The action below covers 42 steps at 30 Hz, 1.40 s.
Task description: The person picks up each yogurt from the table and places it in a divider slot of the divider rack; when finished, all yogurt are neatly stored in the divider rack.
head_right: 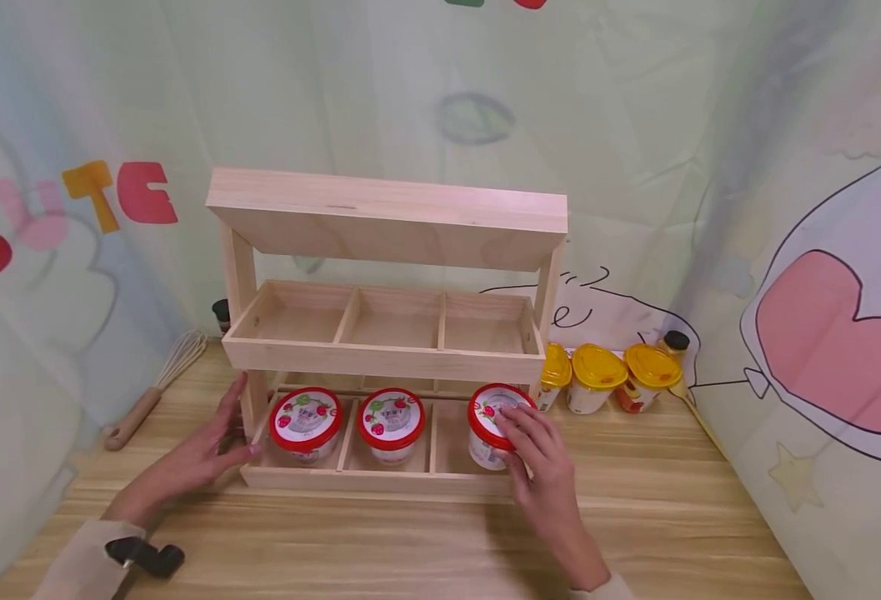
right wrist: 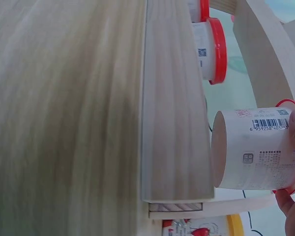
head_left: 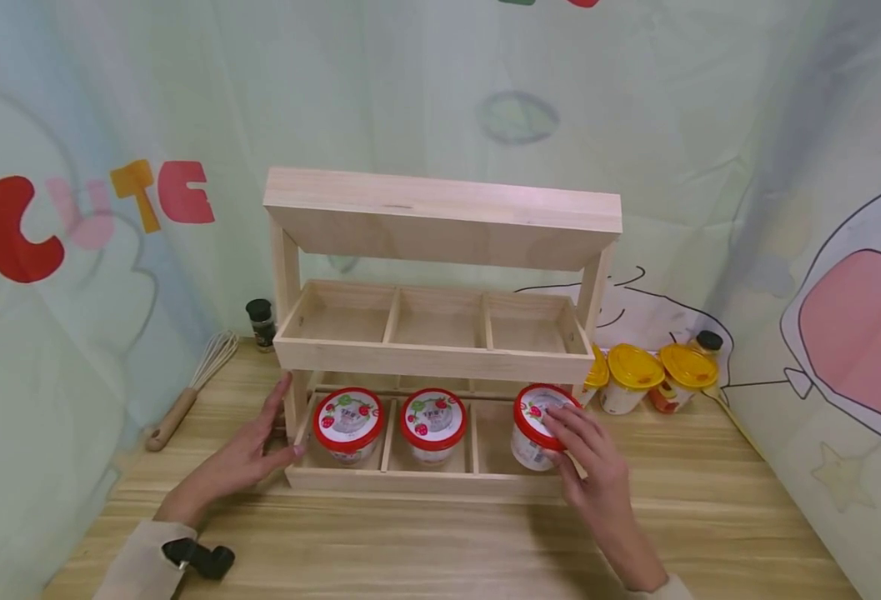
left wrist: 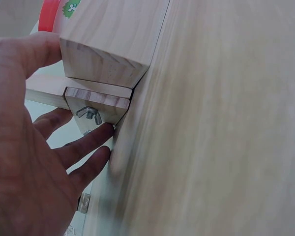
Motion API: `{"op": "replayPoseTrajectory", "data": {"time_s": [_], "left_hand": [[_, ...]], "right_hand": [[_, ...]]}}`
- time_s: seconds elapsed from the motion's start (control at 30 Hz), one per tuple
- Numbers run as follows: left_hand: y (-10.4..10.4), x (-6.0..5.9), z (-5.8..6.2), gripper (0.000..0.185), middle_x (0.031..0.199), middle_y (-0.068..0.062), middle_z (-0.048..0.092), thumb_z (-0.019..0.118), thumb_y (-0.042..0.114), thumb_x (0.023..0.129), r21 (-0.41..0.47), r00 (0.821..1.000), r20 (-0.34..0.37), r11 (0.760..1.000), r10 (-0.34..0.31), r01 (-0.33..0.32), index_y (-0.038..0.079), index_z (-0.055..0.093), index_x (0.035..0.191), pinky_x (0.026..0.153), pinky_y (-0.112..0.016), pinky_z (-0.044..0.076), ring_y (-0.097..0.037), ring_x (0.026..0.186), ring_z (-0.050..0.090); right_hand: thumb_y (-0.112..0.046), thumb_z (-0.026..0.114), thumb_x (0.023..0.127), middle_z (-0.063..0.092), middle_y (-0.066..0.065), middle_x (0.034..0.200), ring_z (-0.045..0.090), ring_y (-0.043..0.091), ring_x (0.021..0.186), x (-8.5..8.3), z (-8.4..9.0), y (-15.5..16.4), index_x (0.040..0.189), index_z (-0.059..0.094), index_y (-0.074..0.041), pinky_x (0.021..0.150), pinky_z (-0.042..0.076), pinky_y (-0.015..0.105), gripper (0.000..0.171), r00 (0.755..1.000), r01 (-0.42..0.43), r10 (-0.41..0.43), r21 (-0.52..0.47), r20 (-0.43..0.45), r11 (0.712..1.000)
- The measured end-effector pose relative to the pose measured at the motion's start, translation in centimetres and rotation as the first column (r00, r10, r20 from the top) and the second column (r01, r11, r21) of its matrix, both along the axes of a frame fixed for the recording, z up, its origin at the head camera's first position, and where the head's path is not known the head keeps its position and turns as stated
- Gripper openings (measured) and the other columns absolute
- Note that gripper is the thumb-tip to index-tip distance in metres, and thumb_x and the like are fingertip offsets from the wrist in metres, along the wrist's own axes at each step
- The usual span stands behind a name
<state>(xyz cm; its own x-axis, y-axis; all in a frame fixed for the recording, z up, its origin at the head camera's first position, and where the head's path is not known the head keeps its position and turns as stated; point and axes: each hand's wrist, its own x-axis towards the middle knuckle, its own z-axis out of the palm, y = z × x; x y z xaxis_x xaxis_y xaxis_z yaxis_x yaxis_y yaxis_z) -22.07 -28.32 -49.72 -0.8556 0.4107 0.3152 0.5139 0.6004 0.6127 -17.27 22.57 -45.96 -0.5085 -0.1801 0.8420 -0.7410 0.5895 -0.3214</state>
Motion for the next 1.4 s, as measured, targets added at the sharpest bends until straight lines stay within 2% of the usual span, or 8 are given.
{"op": "replayPoseTrajectory", "data": {"time_s": [0.07,0.23,0.33,0.57,0.9,1.03,1.17,1.4], "left_hand": [[0.0,0.0,0.1,0.119,0.167,-0.042,0.028,0.079,0.016,0.096,0.0,1.0,-0.001,1.0,-0.002,0.002,0.02,-0.011,0.172,0.1,-0.075,0.051,-0.062,0.136,0.056],[0.0,0.1,0.2,0.118,0.166,-0.041,0.032,0.08,0.016,0.095,-0.011,1.0,-0.014,1.0,0.001,-0.002,0.02,-0.01,0.172,0.101,-0.064,0.056,-0.058,0.134,0.06],[0.0,0.0,0.3,0.118,0.164,-0.042,0.034,0.08,0.016,0.096,-0.016,1.0,-0.014,1.0,0.005,-0.005,0.02,-0.01,0.172,0.1,-0.062,0.057,-0.057,0.132,0.061],[0.1,0.1,0.2,0.118,0.165,-0.044,0.029,0.078,0.016,0.096,-0.007,1.0,0.006,1.0,0.001,-0.001,0.02,-0.012,0.172,0.1,-0.077,0.05,-0.063,0.134,0.057],[0.1,0.0,0.1,0.118,0.166,-0.043,0.029,0.079,0.016,0.096,-0.005,1.0,-0.003,1.0,-0.002,0.002,0.02,-0.011,0.172,0.099,-0.075,0.052,-0.061,0.134,0.059],[0.1,0.0,0.1,0.118,0.166,-0.043,0.03,0.079,0.016,0.096,-0.008,1.0,-0.006,1.0,0.0,0.0,0.02,-0.011,0.172,0.1,-0.074,0.052,-0.061,0.135,0.058],[0.0,0.0,0.1,0.118,0.166,-0.042,0.03,0.079,0.016,0.096,-0.009,1.0,-0.005,1.0,0.004,-0.004,0.02,-0.011,0.172,0.1,-0.074,0.052,-0.06,0.135,0.058],[0.0,0.0,0.0,0.118,0.165,-0.043,0.031,0.078,0.017,0.096,0.0,1.0,0.01,1.0,-0.002,0.002,0.021,-0.012,0.172,0.1,-0.076,0.051,-0.062,0.134,0.058]], "right_hand": [[-0.007,0.08,0.091,0.076,0.021,0.127,0.063,0.034,0.126,-0.2,-0.3,-0.3,0.126,0.079,-0.003,0.123,0.039,0.017,0.035,1.0,-0.013,0.013,0.004,-0.004,1.0],[0.016,0.087,0.07,0.076,0.021,0.126,0.064,0.04,0.124,-0.9,-0.8,-1.0,0.124,0.079,-0.002,0.124,0.038,0.017,0.057,1.0,-0.025,0.025,0.021,-0.005,0.999],[0.015,0.087,0.072,0.076,0.022,0.125,0.063,0.042,0.123,-1.2,-1.1,-1.3,0.123,0.079,-0.001,0.124,0.037,0.016,0.054,1.0,-0.023,0.023,0.028,0.002,0.999],[0.011,0.087,0.076,0.076,0.021,0.127,0.062,0.042,0.124,-1.8,-1.6,-1.6,0.125,0.079,-0.001,0.123,0.033,0.012,0.051,0.999,0.006,-0.009,0.054,0.051,0.999],[0.01,0.088,0.076,0.077,0.019,0.128,0.065,0.042,0.124,-2.6,-2.0,-1.9,0.124,0.08,-0.003,0.122,0.034,0.011,0.051,0.997,0.024,-0.03,0.08,0.073,0.997],[0.009,0.09,0.076,0.077,0.017,0.128,0.067,0.041,0.121,-2.8,-2.2,-2.0,0.123,0.08,-0.003,0.111,0.053,0.031,0.05,0.996,0.05,-0.058,0.109,0.07,0.993],[0.009,0.09,0.075,0.077,0.016,0.129,0.068,0.041,0.121,-2.9,-2.3,-2.1,0.122,0.081,-0.003,0.098,0.057,0.055,0.05,0.993,0.062,-0.074,0.131,0.09,0.989],[0.012,0.09,0.073,0.075,0.016,0.131,0.067,0.038,0.123,-3.0,-2.5,-2.0,0.123,0.081,-0.004,0.098,0.058,0.056,0.054,0.987,0.055,-0.077,0.153,0.139,0.987]]}}
